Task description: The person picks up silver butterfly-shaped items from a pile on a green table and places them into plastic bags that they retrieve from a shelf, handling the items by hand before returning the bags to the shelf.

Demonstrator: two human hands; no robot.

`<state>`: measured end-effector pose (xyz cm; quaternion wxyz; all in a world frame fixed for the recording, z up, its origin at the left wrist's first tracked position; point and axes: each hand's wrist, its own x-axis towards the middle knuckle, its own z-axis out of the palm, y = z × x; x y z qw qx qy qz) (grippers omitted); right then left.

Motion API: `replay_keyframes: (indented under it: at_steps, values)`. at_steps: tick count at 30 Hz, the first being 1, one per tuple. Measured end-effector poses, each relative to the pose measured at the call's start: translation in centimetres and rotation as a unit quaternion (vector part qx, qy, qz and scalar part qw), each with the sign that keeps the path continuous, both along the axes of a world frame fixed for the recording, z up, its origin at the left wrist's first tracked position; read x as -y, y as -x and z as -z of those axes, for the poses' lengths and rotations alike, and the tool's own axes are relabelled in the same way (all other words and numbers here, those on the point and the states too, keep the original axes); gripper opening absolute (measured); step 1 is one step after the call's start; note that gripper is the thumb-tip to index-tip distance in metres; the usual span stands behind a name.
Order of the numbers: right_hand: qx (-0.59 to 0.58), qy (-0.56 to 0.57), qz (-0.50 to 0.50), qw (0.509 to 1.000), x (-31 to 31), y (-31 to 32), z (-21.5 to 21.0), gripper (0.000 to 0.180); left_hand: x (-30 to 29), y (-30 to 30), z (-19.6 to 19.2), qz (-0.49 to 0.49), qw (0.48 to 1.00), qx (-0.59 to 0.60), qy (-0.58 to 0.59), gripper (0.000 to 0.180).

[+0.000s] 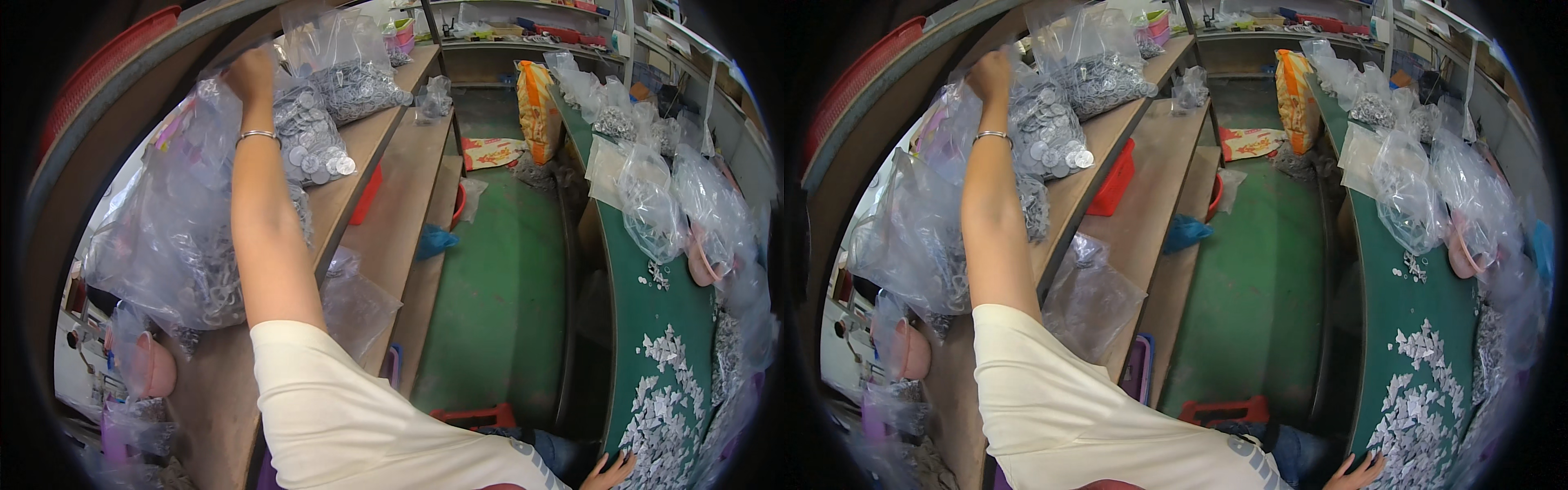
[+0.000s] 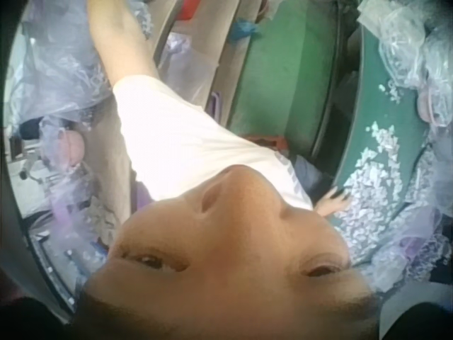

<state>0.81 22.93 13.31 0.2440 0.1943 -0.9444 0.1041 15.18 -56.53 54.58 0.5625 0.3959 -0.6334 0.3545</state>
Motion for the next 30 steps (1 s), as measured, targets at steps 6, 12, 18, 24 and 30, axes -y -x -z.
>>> replay_keyframes:
  at_steps: [6, 12, 18, 24, 30]
  values:
    - [0.000, 0.005, -0.002, 1.000, 0.3, 0.0, -0.5, 0.034, -1.7, 0.6, -2.9, 0.430, 0.801, -0.417, 0.001, 0.014]
    - [0.020, 0.001, -0.004, 1.000, 0.5, 0.2, -0.9, 0.033, 1.5, 0.2, -2.5, 0.443, 0.832, -0.329, 0.062, 0.016]
    - [0.030, 0.007, 0.004, 1.000, 0.9, -0.3, -1.5, 0.031, -7.3, 7.2, 0.1, 0.239, 0.912, -0.255, 0.215, 0.034]
    - [0.053, 0.016, 0.022, 0.998, -1.5, -0.5, -1.4, 0.038, -19.6, 24.4, 12.9, 0.528, 0.787, -0.319, 0.016, 0.038]
    - [0.078, 0.075, 0.064, 0.992, -9.1, -0.9, 0.6, 0.033, -44.0, 28.6, 27.1, 0.759, 0.534, -0.110, -0.355, 0.023]
